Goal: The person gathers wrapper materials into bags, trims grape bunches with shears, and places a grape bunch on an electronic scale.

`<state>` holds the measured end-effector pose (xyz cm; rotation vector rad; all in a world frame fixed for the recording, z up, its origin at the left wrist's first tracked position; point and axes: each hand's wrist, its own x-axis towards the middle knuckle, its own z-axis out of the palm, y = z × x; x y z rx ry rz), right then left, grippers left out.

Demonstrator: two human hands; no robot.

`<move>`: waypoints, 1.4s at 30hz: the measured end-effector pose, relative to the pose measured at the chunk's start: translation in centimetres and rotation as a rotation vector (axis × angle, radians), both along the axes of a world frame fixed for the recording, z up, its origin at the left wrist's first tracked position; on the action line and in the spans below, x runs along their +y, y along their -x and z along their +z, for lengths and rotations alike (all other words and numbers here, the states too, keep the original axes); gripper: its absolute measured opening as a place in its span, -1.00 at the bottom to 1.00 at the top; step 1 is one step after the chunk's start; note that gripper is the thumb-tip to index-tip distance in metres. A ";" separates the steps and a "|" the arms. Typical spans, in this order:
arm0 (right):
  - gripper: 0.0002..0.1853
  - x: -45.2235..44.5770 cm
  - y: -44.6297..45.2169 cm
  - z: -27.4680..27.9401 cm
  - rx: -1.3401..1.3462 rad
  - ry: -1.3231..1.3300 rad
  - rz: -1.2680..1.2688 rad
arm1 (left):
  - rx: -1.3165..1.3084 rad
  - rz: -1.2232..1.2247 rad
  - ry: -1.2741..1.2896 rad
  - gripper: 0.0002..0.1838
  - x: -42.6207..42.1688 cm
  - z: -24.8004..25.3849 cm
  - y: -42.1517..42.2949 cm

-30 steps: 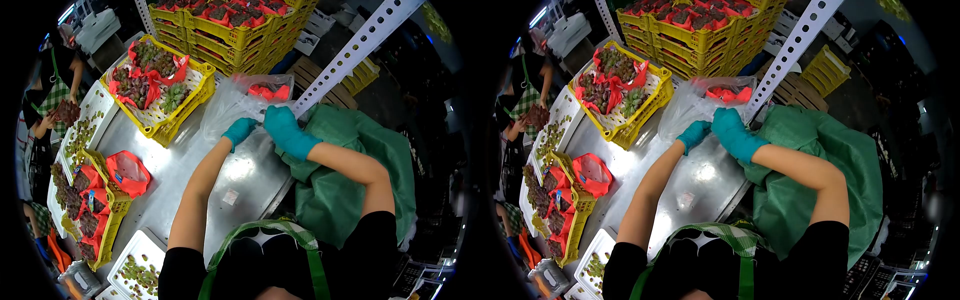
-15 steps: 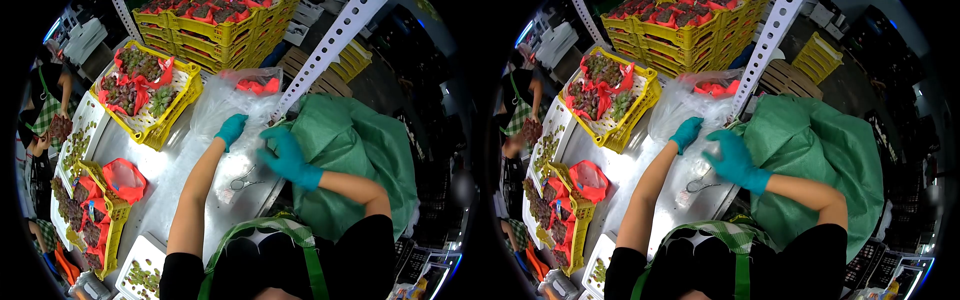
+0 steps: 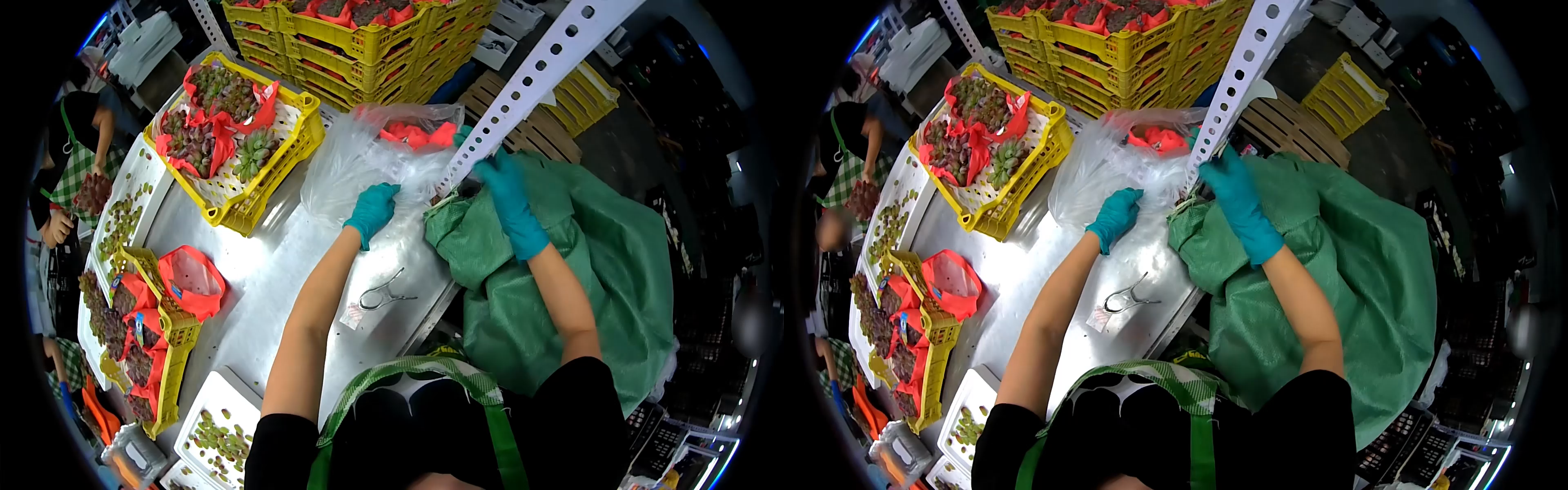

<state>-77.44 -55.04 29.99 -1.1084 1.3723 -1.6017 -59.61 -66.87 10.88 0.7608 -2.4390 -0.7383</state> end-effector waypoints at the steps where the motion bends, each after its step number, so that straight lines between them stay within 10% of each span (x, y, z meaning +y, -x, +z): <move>1: -0.62 -0.5 -0.1 0.2 0.000 0.023 0.049 | -0.026 -0.002 0.002 -0.64 0.2 0.2 0.0; 18: -0.92 -2.9 -0.1 -2.4 -0.039 0.321 -0.021 | -0.385 0.168 -0.026 -0.52 0.9 1.7 2.8; 42: -0.94 -2.3 -0.3 -1.9 0.000 0.209 -0.054 | -0.130 0.038 -0.118 -0.59 0.9 4.0 0.7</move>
